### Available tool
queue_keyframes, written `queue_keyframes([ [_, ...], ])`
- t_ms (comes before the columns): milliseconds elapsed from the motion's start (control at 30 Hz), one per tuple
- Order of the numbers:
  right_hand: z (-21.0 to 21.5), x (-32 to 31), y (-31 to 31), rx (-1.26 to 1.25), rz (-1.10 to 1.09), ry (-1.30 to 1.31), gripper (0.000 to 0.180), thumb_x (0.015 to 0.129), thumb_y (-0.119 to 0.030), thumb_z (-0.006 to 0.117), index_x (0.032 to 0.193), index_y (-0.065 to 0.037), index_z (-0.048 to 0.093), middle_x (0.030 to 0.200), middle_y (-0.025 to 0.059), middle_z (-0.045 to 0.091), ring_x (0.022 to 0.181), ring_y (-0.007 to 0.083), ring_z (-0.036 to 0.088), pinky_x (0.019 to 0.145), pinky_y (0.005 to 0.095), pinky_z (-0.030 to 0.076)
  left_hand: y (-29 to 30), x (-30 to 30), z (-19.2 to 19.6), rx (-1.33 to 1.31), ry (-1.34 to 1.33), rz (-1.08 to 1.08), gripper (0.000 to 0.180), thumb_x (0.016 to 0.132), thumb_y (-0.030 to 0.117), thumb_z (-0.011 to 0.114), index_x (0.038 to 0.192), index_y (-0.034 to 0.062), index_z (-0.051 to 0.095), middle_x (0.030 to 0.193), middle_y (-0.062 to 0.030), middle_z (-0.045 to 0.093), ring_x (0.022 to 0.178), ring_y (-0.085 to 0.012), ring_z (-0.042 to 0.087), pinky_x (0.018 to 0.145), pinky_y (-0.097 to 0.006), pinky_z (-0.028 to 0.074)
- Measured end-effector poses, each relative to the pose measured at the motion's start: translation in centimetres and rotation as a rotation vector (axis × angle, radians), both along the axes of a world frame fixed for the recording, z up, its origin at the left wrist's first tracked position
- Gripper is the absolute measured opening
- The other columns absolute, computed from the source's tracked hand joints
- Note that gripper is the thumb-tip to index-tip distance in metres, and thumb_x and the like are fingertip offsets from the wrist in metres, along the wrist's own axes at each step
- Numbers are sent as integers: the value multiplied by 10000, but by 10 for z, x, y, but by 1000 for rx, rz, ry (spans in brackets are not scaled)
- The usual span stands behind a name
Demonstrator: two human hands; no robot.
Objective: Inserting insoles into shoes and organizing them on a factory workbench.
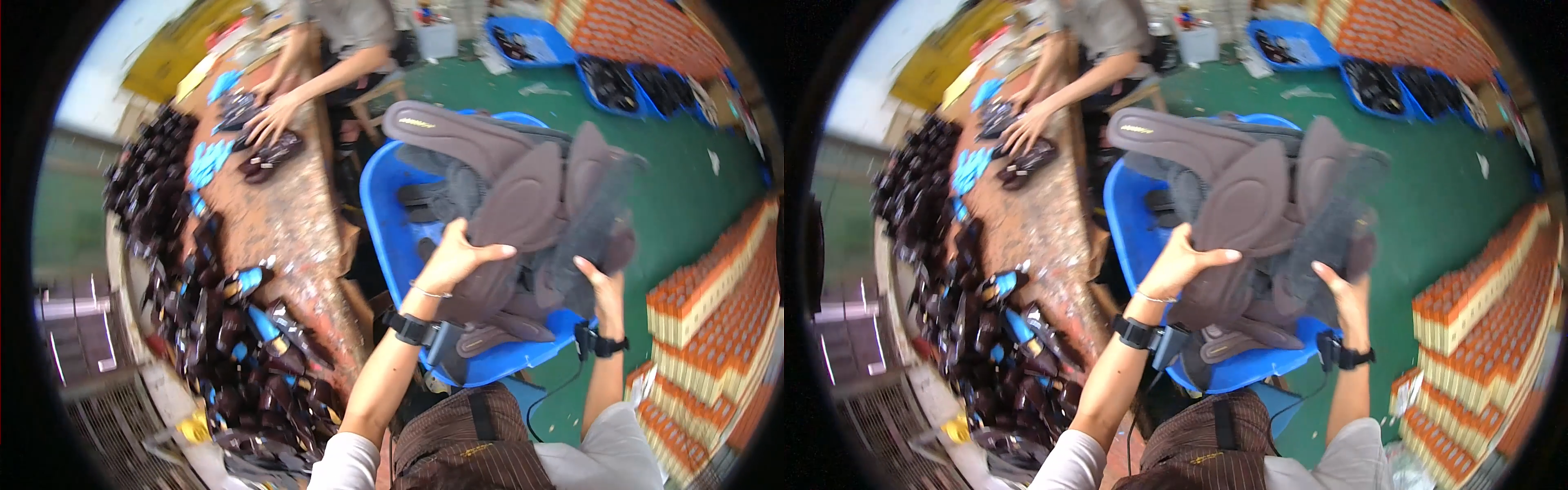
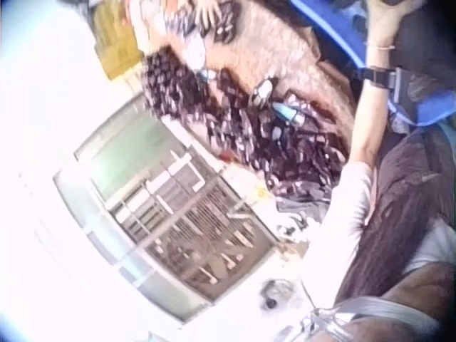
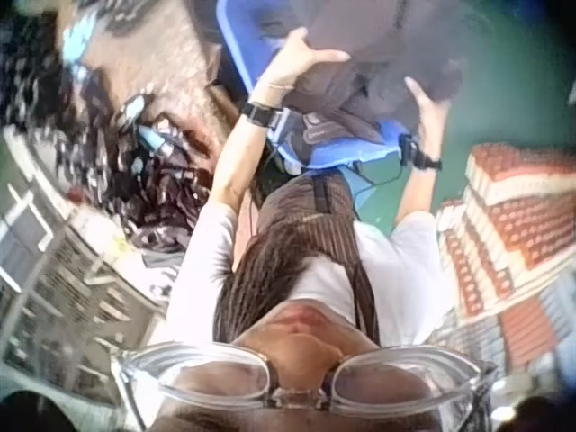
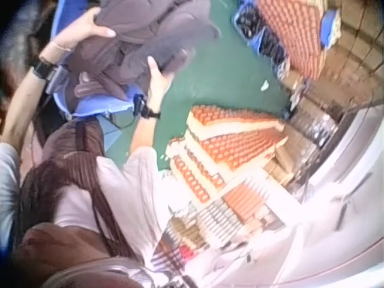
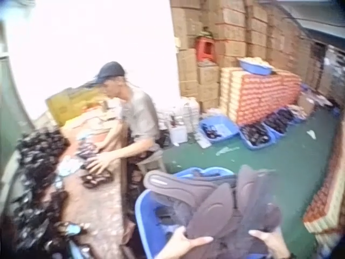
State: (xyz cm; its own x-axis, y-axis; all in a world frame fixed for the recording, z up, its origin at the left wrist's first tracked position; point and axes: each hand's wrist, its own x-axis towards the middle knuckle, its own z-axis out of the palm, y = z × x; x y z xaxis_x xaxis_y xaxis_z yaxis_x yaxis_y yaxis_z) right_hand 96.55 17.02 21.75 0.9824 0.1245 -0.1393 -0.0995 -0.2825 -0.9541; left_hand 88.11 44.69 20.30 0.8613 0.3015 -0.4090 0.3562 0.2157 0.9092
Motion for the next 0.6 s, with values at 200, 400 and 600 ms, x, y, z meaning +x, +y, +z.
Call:
queue_keyframes([
  [200, 101, -61, 40, 184, 128, 88, 534, 841, -91, 762, 1289, 109, 551, 1253, 122, 596, 1084, 220, 574, 1007, 349, 443, 18, -105, 106, 205, -187, 89, 894, 596, 469, 914, 1132, -146, 548, 1162, -251, 607, 1104, -262, 564, 928, -380, 465],
  [400, 182, -159, 119, 381, 452, 36, 514, 883, 6, 678, 1358, 75, 493, 1314, 136, 570, 1128, 238, 592, 1020, 377, 483, 28, -286, 187, 148, -523, 500, 867, 586, 426, 926, 1116, -148, 551, 1135, -251, 603, 1098, -287, 573, 950, -361, 454],
  [600, 235, -324, 230, 308, 968, -25, 571, 804, -39, 776, 1319, 54, 550, 1234, 106, 616, 1095, 207, 591, 970, 334, 478, -1, -530, 249, 527, -352, 1079, 874, 612, 351, 939, 1198, -150, 527, 1160, -187, 629, 1062, -257, 617, 948, -333, 480],
])
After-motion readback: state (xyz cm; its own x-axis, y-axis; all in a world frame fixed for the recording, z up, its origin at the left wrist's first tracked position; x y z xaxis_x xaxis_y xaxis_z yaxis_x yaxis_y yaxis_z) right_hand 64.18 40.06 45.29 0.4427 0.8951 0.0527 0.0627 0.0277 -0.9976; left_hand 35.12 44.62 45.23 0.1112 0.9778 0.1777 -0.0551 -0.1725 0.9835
